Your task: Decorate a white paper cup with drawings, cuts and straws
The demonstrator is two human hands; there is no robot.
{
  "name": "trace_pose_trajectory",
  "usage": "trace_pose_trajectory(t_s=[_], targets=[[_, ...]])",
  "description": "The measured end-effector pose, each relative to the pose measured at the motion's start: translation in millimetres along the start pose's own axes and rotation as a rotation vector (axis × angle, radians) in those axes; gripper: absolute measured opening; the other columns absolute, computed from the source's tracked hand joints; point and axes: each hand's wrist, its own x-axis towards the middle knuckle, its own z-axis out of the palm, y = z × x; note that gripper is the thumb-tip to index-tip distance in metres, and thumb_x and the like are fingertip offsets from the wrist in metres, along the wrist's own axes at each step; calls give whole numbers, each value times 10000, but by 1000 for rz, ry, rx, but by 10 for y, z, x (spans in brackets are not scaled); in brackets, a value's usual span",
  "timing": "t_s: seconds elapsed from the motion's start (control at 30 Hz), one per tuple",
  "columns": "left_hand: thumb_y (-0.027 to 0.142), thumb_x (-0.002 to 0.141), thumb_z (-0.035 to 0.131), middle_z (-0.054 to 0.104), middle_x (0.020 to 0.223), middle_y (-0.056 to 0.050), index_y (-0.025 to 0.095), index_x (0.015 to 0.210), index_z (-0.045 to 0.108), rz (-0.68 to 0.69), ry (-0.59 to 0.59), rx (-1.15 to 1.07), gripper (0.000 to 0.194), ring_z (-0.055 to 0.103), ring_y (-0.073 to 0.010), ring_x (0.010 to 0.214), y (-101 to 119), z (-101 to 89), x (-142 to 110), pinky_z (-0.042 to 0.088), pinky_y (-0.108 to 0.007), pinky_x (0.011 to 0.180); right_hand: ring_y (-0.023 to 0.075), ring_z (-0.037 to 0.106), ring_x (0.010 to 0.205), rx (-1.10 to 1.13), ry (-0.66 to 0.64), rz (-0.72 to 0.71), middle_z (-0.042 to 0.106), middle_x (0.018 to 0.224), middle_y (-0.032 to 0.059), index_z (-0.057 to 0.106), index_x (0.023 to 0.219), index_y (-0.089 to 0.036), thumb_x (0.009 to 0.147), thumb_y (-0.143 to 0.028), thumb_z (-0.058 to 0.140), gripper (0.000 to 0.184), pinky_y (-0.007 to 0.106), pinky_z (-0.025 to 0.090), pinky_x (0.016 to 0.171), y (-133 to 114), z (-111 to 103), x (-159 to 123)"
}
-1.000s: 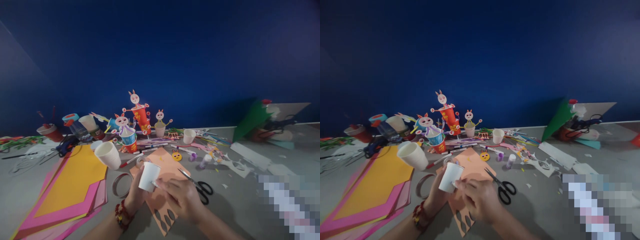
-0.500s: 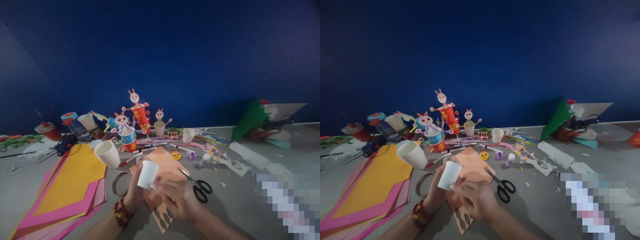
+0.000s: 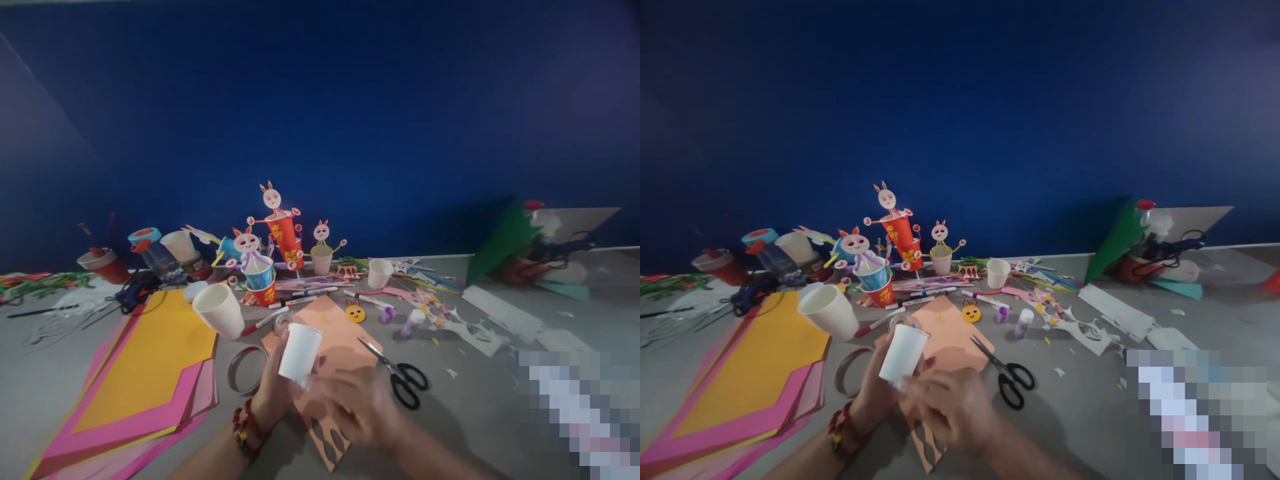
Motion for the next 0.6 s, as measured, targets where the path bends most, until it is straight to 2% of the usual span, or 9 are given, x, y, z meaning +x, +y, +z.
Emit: trace_pose_trajectory(t_s=[0.1, 0.27, 0.43, 0.5, 0.6], targets=[[405, 870, 632, 718, 653, -44, 144, 952, 676, 33, 24, -49, 277, 656, -182, 524, -10, -30, 22, 507, -272, 553, 157, 602, 578, 12, 61, 46, 674, 701, 17, 557, 1325, -211, 903, -115, 427, 453, 241, 387, 523, 21, 25, -10], [490, 854, 619, 714, 618, -71, 115, 969, 687, -6, -36, 31, 399, 670, -221, 529, -2, -57, 27, 549, -391, 729, 160, 590, 536, -2, -65, -46, 701, 736, -5, 616, 1248, -292, 858, -169, 482, 431, 250, 310, 450, -12, 68, -37], [443, 867, 619, 724, 640, -62, 139, 905, 692, 8, 16, -26, 315, 659, -193, 517, -13, -51, 31, 551, -331, 643, 154, 608, 591, 18, 55, 46, 688, 734, 21, 574, 1309, -223, 921, -145, 444, 417, 238, 393, 529, 7, 28, -8], [457, 884, 591, 723, 628, -75, 124, 895, 698, 17, -2, 4, 350, 663, -200, 530, -15, -51, 31, 554, -335, 660, 150, 619, 596, -2, 7, 48, 702, 749, 16, 601, 1272, -238, 932, -181, 483, 364, 234, 392, 528, 5, 43, -11], [515, 885, 562, 710, 583, -89, 92, 928, 702, 20, -48, 76, 448, 657, -210, 516, -10, -51, 22, 557, -369, 712, 146, 625, 579, -7, -39, -21, 727, 765, 2, 623, 1230, -263, 923, -213, 512, 330, 235, 361, 495, 2, 62, -16]])
